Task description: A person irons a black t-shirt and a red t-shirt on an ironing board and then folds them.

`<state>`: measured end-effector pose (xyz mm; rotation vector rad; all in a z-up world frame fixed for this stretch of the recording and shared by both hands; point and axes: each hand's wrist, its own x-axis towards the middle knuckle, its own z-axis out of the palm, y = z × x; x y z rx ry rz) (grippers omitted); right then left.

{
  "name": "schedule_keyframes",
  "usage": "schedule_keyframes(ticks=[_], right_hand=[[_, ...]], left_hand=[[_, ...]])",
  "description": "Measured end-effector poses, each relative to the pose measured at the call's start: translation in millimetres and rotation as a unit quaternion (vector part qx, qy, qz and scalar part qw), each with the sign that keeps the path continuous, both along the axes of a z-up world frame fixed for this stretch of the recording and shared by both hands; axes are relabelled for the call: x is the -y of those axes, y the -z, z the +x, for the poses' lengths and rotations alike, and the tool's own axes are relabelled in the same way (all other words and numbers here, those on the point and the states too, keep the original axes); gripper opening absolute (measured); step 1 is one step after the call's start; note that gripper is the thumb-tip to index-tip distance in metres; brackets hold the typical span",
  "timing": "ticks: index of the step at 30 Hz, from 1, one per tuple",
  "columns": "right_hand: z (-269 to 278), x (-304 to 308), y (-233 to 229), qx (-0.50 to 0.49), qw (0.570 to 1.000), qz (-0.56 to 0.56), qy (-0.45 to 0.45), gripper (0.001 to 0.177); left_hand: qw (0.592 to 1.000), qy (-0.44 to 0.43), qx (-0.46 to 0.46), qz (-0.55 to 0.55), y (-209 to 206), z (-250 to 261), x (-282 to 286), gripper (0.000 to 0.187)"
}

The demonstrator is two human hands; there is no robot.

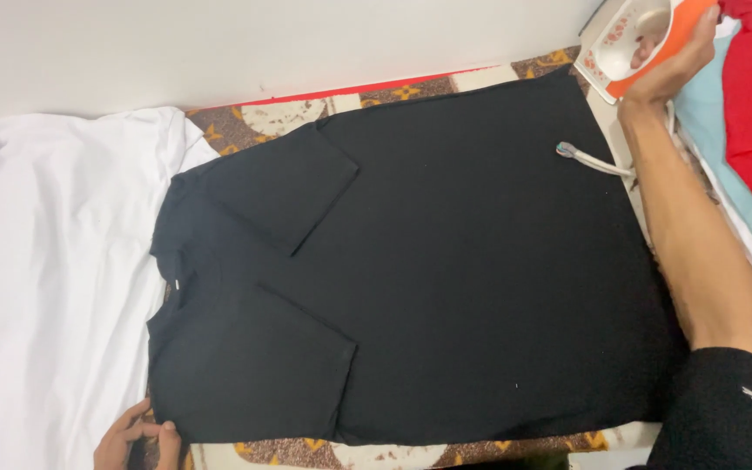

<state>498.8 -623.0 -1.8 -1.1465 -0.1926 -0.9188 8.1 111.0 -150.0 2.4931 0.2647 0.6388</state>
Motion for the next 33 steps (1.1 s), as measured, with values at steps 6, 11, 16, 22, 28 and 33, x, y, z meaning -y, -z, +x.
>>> schedule_keyframes(ticks=[6,11,16,22,28,33], right_hand=[[-18,10,13,-0.048,0.996,-0.062,-0.032,0.051],[-24,17,14,-0.067,0.989,-0.128,-0.009,0.052],[-34,13,15,-0.004,0.917,-0.356,0.181,0.027],[-136,-33,-24,0.013,0.855,-0.448,0.261,0.044],[-266,-63,-63,-0.213,0.693,-0.688,0.029,0.026],[-263,-33,-46,-0.158,0.635,-0.749,0.099,0.034]], left_hand=[[1.000,0.011,0.001,-0.026,-39,4,29,0.018],[0.999,-0.019,-0.013,-0.030,-64,4,55,0.016],[0.995,-0.083,-0.027,-0.041,-120,3,99,0.018],[0.995,-0.001,-0.080,-0.067,-113,-9,80,0.029],[0.985,0.059,-0.157,-0.044,-114,0,68,0.022],[0.989,0.055,-0.137,-0.025,-119,5,73,0.016]])
